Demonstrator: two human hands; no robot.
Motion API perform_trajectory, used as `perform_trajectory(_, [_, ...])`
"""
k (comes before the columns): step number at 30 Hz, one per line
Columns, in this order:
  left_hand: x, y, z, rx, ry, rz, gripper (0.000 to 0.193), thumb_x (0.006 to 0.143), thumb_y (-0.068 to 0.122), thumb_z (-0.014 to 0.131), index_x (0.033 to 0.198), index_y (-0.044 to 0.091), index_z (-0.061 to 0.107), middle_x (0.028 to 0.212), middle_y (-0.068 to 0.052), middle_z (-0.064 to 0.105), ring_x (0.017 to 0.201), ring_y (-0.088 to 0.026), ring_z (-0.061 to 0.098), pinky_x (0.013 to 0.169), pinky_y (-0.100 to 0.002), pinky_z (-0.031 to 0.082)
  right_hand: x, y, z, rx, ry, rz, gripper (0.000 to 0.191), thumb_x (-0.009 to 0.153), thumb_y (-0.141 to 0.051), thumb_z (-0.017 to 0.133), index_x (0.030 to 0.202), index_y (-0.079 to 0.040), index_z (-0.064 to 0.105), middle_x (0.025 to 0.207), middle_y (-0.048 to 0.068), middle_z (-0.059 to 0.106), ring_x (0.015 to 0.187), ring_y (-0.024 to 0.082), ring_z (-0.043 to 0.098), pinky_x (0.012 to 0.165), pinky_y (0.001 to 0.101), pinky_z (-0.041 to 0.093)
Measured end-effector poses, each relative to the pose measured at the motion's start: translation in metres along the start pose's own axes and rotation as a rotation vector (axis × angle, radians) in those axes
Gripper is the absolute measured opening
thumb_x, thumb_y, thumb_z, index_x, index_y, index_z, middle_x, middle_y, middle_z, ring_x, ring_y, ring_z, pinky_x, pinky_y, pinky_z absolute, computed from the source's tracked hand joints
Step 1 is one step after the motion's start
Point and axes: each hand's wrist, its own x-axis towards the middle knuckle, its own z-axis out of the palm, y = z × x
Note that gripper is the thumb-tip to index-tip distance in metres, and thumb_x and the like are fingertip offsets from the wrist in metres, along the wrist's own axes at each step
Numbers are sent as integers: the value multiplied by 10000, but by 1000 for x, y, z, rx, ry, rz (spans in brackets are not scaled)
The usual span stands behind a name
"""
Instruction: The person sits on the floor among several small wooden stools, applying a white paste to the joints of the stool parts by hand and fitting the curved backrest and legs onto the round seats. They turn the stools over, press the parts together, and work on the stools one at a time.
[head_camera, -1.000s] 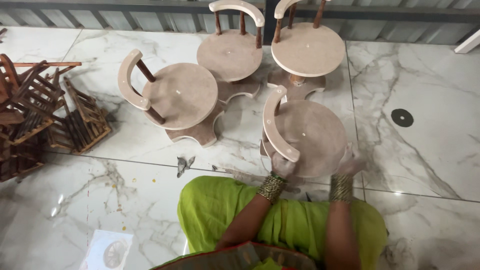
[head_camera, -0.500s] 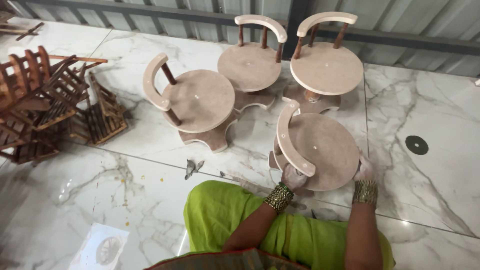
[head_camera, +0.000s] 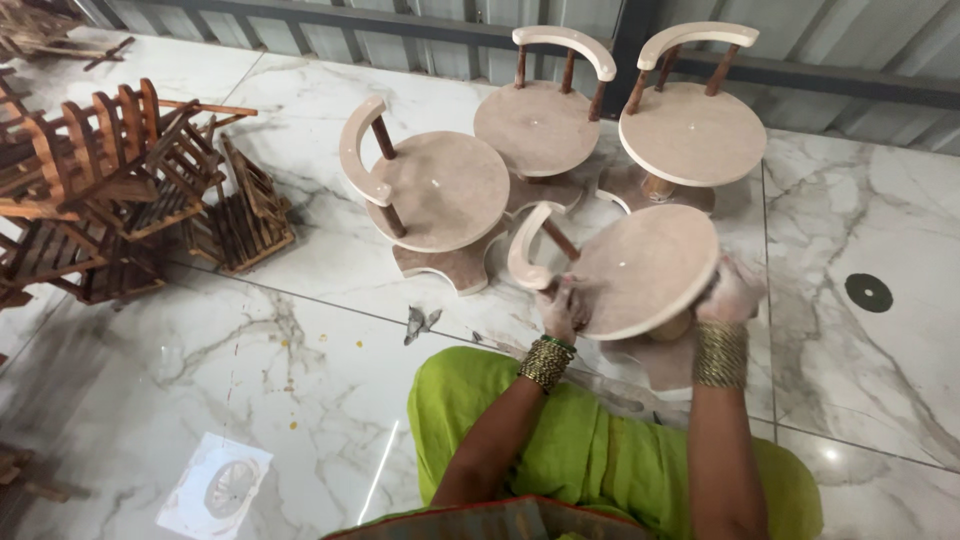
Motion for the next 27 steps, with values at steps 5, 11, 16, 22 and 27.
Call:
perform_trajectory(5, [6, 18, -12, -218, 139, -309, 206, 1021, 371, 592, 938, 184, 569, 478, 78, 328, 330, -78, 260, 306, -271, 223, 2, 14, 53, -427, -47, -278, 228, 1078, -68, 670, 1169, 130, 737, 970, 100, 711, 831, 172, 581, 725, 324, 490])
perform_trajectory(11, [40, 16, -25, -262, 266, -286, 349, 1042, 480, 555, 941, 147, 590, 479, 88, 273, 352, -78, 243, 321, -266, 251, 0, 9, 84, -336, -242, -162, 201, 998, -22, 633, 1132, 96, 727, 957, 109, 746, 738, 143, 699, 612, 261, 573])
perform_trajectory(16, [51, 17, -49, -367, 405, -273, 317, 1029, 466, 577, 976, 154, 602, 532, 65, 307, 377, -98, 264, 371, -280, 304, 0, -5, 58, -396, -178, -169, 215, 1010, -24, 568, 1154, 86, 682, 955, 117, 752, 714, 169, 737, 605, 283, 601])
perform_trajectory(22, [55, 9, -55, -390, 396, -272, 278, 1005, 450, 591, 958, 176, 600, 515, 70, 262, 371, -99, 252, 387, -287, 310, 6, -17, 0, -919, -69, -562, 205, 941, 18, 653, 1116, 16, 761, 1003, 129, 726, 825, 221, 730, 700, 326, 599])
perform_trajectory(27, [55, 1, -56, -384, 402, -277, 261, 1018, 423, 605, 941, 174, 596, 534, 73, 263, 378, -87, 242, 396, -284, 305, 10, -9, 7, -1394, -27, -995, 185, 861, -49, 728, 1012, -109, 815, 1001, 93, 736, 950, 319, 698, 866, 398, 557])
